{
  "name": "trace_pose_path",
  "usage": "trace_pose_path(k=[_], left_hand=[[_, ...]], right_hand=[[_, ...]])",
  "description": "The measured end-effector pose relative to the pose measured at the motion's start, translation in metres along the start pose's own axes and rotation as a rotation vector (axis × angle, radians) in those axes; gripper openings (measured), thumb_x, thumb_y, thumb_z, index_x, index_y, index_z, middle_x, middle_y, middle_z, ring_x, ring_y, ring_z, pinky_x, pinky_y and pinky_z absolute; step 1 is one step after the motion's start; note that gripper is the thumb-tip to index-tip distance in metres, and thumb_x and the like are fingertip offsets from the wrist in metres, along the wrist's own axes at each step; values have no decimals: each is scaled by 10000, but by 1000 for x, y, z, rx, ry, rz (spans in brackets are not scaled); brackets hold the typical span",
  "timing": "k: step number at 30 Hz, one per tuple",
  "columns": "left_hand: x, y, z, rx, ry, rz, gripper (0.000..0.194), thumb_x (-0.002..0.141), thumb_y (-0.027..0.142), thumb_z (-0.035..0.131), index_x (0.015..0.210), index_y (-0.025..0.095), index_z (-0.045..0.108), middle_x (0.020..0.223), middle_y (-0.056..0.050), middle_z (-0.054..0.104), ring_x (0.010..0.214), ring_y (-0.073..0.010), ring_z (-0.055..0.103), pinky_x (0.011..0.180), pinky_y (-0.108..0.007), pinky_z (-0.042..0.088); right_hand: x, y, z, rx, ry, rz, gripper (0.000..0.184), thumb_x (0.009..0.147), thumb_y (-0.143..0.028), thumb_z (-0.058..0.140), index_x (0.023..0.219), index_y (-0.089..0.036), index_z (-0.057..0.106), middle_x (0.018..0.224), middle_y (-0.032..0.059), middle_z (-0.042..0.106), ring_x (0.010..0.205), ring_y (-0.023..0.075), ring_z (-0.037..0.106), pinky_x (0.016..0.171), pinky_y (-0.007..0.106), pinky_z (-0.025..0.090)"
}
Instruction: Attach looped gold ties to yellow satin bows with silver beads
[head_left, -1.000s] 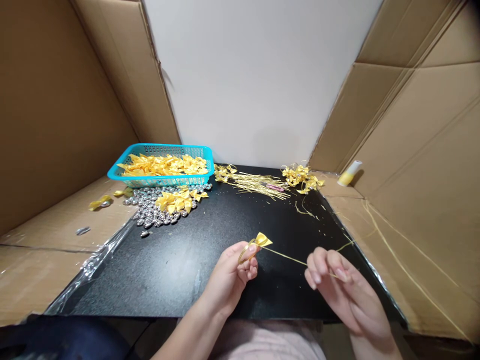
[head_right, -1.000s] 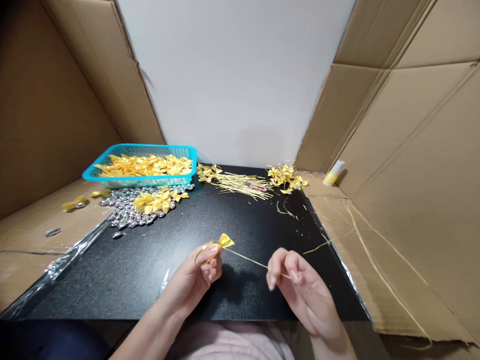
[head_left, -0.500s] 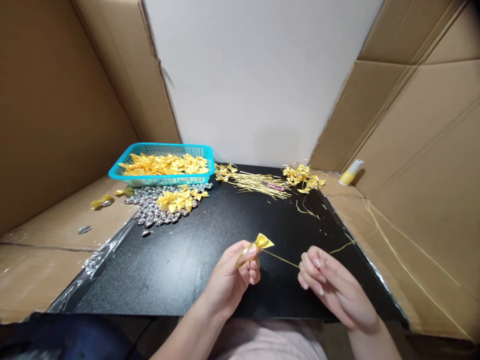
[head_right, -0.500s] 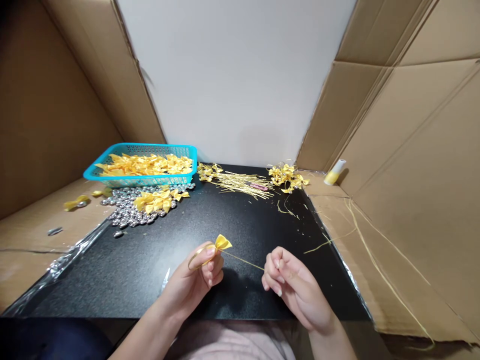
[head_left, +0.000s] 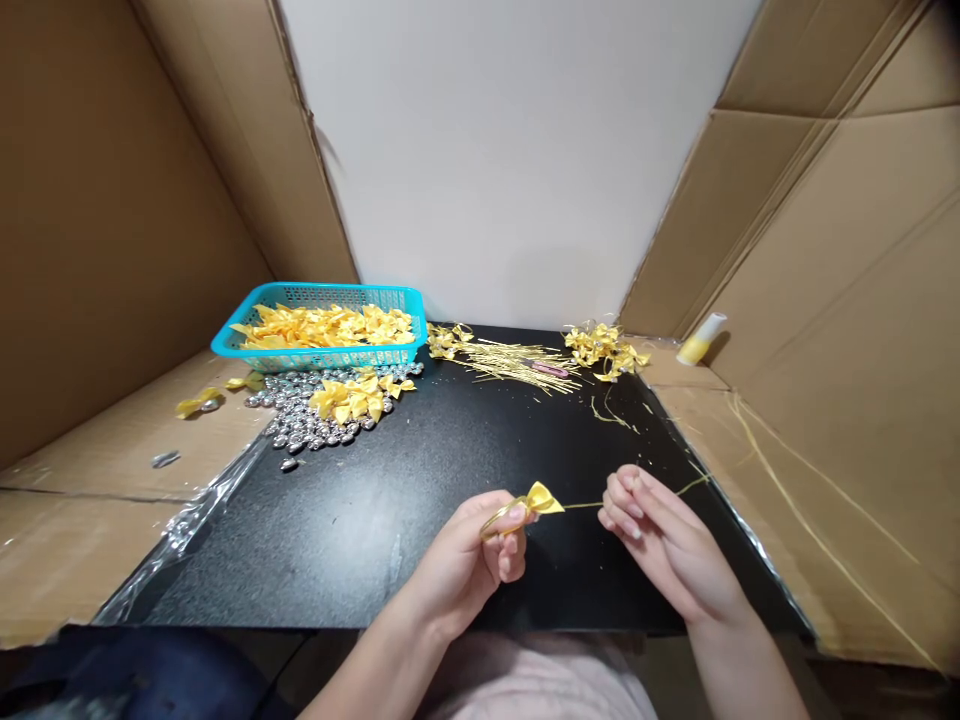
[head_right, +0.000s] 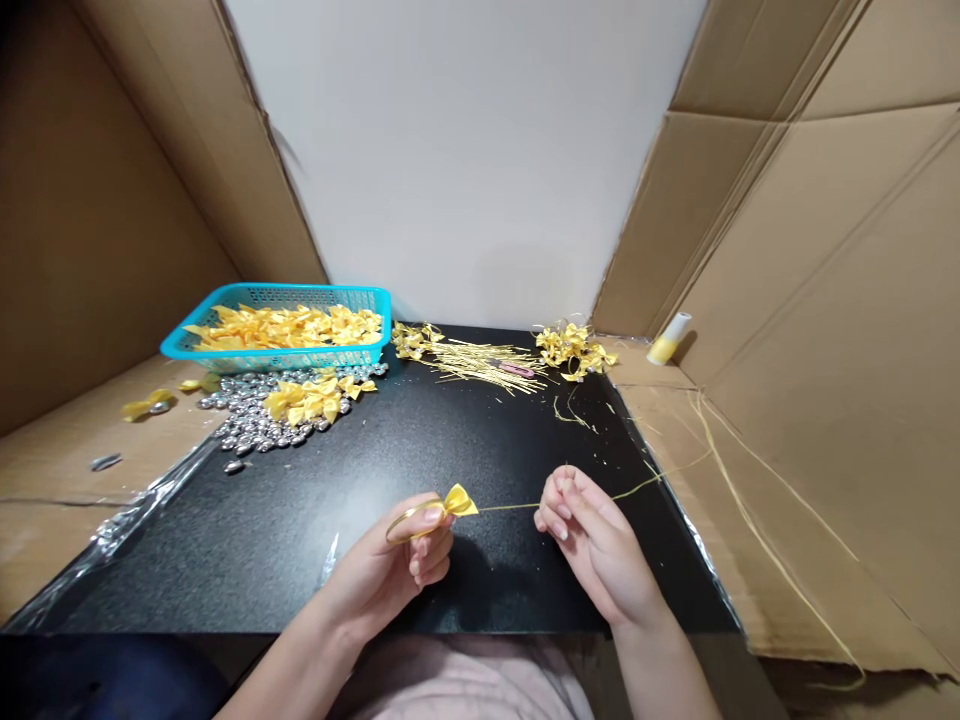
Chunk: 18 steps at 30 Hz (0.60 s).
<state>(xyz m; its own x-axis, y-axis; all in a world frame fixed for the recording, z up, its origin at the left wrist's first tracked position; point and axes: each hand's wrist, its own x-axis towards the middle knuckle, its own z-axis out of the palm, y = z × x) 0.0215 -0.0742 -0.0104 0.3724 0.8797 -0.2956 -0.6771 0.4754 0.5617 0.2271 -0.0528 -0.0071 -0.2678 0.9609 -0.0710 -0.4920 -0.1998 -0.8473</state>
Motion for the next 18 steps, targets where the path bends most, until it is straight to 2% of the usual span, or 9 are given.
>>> trace_pose_path(k=[3, 9, 14, 18], left_hand=[[-1, 1, 2, 22, -19, 1, 336, 606, 244, 823, 506, 127, 525, 428, 62, 442, 364, -5, 351, 399, -141, 256], [-3, 1, 4, 77, -26, -11, 288, 582, 263, 815, 540, 126, 565, 398, 60, 451, 352, -12, 357, 394, -143, 261], [-5, 0, 4, 295, 15, 10, 271, 590, 300, 793, 536, 127, 591, 383, 31, 502, 349, -32, 405, 389, -146, 299], [-5, -1, 4, 423, -8, -12, 235, 597, 307, 777, 564, 129, 627, 422, 14, 554, 362, -52, 452, 394, -159, 351]], right_hand=[[5, 0, 2, -45, 26, 2, 226, 880, -327, 618, 740, -183, 514, 687, -40, 351, 576, 94, 302, 619, 244, 374], [14, 0, 8, -154, 55, -1, 269, 821, -384, 686, 754, -179, 526, 681, -43, 383, 569, 88, 317, 612, 251, 382], [16, 3, 7, -178, 119, -71, 290, 802, -413, 705, 761, -184, 531, 668, -52, 387, 577, 81, 346, 638, 234, 400], [16, 2, 11, -175, 153, -134, 277, 803, -402, 707, 770, -193, 529, 665, -51, 406, 602, 86, 379, 660, 228, 415]])
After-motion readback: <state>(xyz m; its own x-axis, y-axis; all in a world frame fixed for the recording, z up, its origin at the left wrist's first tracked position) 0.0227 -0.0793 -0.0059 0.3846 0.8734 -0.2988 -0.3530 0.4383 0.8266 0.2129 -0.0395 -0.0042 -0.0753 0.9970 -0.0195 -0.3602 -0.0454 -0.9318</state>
